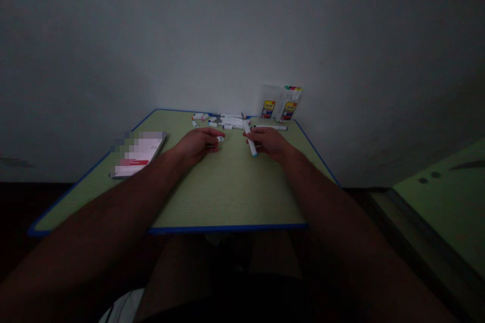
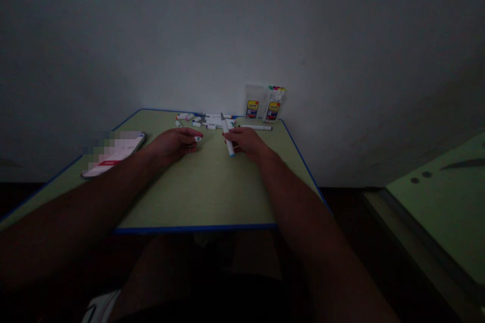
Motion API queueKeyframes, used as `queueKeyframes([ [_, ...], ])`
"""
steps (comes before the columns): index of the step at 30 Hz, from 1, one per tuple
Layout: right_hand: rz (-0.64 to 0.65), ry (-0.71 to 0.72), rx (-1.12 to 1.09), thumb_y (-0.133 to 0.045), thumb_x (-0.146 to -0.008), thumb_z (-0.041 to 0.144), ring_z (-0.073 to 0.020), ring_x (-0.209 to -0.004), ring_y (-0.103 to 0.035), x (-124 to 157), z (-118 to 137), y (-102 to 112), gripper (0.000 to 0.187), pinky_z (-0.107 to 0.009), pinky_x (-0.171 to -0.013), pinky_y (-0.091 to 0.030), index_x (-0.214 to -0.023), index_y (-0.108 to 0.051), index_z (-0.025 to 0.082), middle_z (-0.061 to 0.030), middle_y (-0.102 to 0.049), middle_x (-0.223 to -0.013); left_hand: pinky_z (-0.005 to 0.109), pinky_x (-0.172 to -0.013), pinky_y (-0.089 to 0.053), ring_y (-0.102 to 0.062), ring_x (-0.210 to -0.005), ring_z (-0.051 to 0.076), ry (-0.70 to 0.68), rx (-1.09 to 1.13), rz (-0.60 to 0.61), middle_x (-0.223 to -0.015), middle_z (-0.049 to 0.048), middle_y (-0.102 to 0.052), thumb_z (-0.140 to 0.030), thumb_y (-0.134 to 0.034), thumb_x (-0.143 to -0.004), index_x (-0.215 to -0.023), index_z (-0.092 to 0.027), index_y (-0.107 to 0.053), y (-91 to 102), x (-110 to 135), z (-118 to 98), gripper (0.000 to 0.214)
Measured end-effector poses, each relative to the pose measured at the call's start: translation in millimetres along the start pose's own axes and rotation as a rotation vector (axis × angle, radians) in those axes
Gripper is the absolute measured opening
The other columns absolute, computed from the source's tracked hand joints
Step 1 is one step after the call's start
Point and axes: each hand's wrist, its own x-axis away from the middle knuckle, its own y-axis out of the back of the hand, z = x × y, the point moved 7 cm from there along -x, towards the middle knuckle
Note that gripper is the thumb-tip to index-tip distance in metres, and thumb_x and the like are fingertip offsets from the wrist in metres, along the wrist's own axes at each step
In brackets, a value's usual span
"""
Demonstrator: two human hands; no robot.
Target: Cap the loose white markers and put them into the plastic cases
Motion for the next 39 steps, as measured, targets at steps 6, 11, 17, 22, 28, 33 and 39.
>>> queueKeyframes([
  [6,0.032,0.016,0.009,-0.071,-0.082,0.016,-0.0098,-0.057,-0.054,-2,-1,0,0.002,-0.023,-0.055,-0.045,-0.080,-0.070,0.016,-0.0002,-0.064,-0.069,0.022,-0.054,-0.051,-0.055,-0.057,0.010,-0.008,0.035,0.027,-0.069,0.0050,-0.060,0.008,-0.058,-0.065,-0.073,-0.010,-0.072,-1.1,-2,0,0.024],
  [11,0.027,0.036,0.035,-0.071,-0.080,0.017,-0.0100,-0.058,-0.054,-4,-2,2,0.002,-0.022,-0.053,-0.044,-0.079,-0.072,0.016,-0.0011,-0.065,-0.070,0.022,-0.052,-0.050,-0.054,-0.055,0.010,-0.019,0.053,0.015,-0.068,0.0046,-0.060,0.008,-0.057,-0.066,-0.073,-0.010,-0.069,-0.3,-3,0,0.023],
  [17,-0.054,0.087,0.140,-0.073,-0.077,0.020,-0.0099,-0.055,-0.051,-8,0,9,0.009,-0.023,-0.048,-0.046,-0.069,-0.072,0.016,-0.0033,-0.067,-0.072,0.023,-0.051,-0.050,-0.055,-0.053,0.010,-0.044,0.081,-0.053,-0.069,0.0038,-0.061,0.005,-0.060,-0.071,-0.072,-0.012,-0.062,5.0,-4,-3,0.018],
  [22,-0.106,0.137,0.232,-0.073,-0.075,0.018,-0.0097,-0.053,-0.051,-10,2,15,0.006,-0.022,-0.048,-0.046,-0.069,-0.075,0.016,-0.0016,-0.064,-0.066,0.022,-0.051,-0.050,-0.056,-0.054,0.010,-0.064,0.095,-0.112,-0.068,0.0024,-0.059,0.005,-0.059,-0.074,-0.072,-0.013,-0.061,8.6,-3,-5,0.018],
  [28,-0.048,0.194,0.338,-0.077,-0.072,0.023,-0.0086,-0.047,-0.047,-7,5,12,0.007,-0.022,-0.048,-0.039,-0.071,-0.076,0.016,0.0023,-0.057,-0.052,0.021,-0.054,-0.052,-0.056,-0.057,0.011,-0.072,0.082,-0.126,-0.067,0.0028,-0.058,0.007,-0.059,-0.070,-0.072,-0.013,-0.062,11.2,-4,-5,0.020],
  [33,-0.039,0.215,0.373,-0.078,-0.070,0.023,-0.0077,-0.048,-0.046,-4,8,10,0.009,-0.022,-0.049,-0.036,-0.072,-0.076,0.015,0.0024,-0.059,-0.053,0.021,-0.056,-0.053,-0.056,-0.059,0.011,-0.079,0.052,-0.111,-0.068,0.0026,-0.059,0.005,-0.063,-0.068,-0.072,-0.013,-0.064,11.3,-7,-3,0.019],
  [39,-0.050,0.201,0.418,-0.079,-0.069,0.021,-0.0072,-0.048,-0.045,-1,11,8,0.007,-0.022,-0.049,-0.035,-0.072,-0.076,0.015,0.0024,-0.060,-0.055,0.023,-0.059,-0.054,-0.057,-0.058,0.010,-0.093,0.017,-0.098,-0.067,0.0028,-0.061,0.006,-0.064,-0.068,-0.070,-0.012,-0.066,9.5,-7,-3,0.018],
])
